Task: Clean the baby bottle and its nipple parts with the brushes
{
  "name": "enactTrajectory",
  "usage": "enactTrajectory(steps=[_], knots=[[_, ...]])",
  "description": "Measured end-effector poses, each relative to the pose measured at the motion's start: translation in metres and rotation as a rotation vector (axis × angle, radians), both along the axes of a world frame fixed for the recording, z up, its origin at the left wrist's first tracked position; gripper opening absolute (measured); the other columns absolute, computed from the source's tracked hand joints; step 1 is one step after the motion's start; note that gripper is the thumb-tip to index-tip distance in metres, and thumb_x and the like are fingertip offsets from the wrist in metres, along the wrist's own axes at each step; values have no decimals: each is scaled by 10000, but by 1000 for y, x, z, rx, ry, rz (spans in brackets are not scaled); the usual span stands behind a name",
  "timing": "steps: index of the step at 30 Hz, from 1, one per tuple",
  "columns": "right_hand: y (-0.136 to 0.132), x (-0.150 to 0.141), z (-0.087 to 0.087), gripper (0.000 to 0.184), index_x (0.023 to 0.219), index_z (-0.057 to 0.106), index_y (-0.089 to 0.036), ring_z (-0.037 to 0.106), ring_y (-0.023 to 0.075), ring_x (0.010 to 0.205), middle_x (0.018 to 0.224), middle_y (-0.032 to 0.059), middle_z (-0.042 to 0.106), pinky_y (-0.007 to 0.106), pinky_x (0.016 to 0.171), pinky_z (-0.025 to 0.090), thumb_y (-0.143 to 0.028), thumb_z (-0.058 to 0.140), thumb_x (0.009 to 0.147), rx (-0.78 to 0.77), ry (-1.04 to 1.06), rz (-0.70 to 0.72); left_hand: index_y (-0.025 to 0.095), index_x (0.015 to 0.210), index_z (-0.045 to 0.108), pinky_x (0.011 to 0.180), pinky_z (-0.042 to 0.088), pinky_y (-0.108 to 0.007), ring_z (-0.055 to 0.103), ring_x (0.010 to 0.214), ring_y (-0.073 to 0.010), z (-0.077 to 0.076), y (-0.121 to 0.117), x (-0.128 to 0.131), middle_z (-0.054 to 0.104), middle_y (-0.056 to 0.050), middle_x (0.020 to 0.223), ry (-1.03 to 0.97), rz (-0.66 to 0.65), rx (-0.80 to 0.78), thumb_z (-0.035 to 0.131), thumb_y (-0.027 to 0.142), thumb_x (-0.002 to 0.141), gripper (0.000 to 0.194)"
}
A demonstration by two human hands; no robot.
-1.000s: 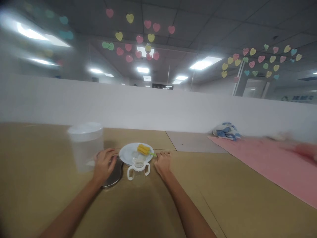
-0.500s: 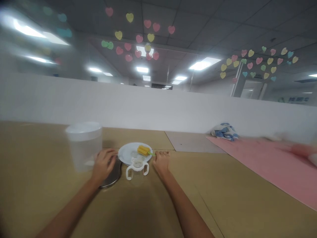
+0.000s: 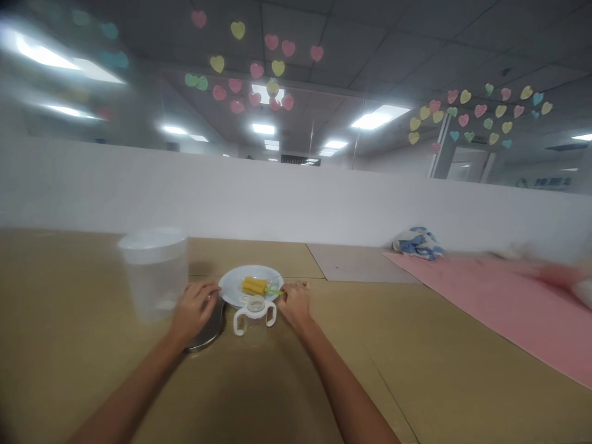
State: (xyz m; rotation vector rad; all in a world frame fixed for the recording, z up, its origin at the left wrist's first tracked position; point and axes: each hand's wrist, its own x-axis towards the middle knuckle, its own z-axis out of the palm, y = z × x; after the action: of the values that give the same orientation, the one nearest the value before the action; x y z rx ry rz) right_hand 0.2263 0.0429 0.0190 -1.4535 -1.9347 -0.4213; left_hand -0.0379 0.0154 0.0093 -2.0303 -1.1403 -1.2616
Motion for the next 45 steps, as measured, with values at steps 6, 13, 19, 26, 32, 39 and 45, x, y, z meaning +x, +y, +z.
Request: enactTrajectory(steps=[6,13,19,26,32,39,45], knots=[[-2,-2,0,282,774,695,-194,583,161,764,790,23,709,291,759,287,-70,458,687,0,86,54,184,894,606,799,390,-371,549,828,-197,1,0,0,631,-54,870,-4,-2,-2,432,183,873,176],[2,7,1,352,984,657,-165,577,184,840,921,61,671,271,746,383,-148,352,809,84,378,-12,195,890,620,810,398,-375,557,844,-204,2,-2,3,645,-53,873,-95,-12,-102,423,209,861,200],[10,13,-7,361,995,651,-161,581,194,851,956,79,665,276,717,410,-202,337,823,107,541,-76,200,895,641,879,419,-384,567,966,-207,24,20,34,666,-46,963,-139,-221,-485,369,178,832,281],[14,16,-10,368,1005,645,-168,590,197,872,980,75,663,282,746,416,-213,324,832,64,564,-66,184,818,713,815,466,-277,638,871,-184,35,66,84,717,-22,898,22,-311,-826,349,27,675,422],[16,17,-11,358,974,648,-169,593,200,876,969,72,670,287,749,416,-220,321,837,86,571,-46,157,712,702,746,497,-301,661,760,-192,22,86,104,726,-46,780,57,-233,-967,527,51,670,209],[12,12,-10,322,901,652,-190,599,185,811,905,47,680,260,678,402,-217,339,827,80,568,-65,146,877,692,817,457,-347,638,888,-225,18,76,93,707,-109,940,-52,-147,-810,461,65,745,278],[6,4,-11,282,871,657,-217,598,151,745,863,22,677,224,603,368,-172,383,823,103,429,-31,142,961,658,807,479,-369,645,841,-211,16,66,78,700,-114,948,-200,-152,-602,451,105,765,287]])
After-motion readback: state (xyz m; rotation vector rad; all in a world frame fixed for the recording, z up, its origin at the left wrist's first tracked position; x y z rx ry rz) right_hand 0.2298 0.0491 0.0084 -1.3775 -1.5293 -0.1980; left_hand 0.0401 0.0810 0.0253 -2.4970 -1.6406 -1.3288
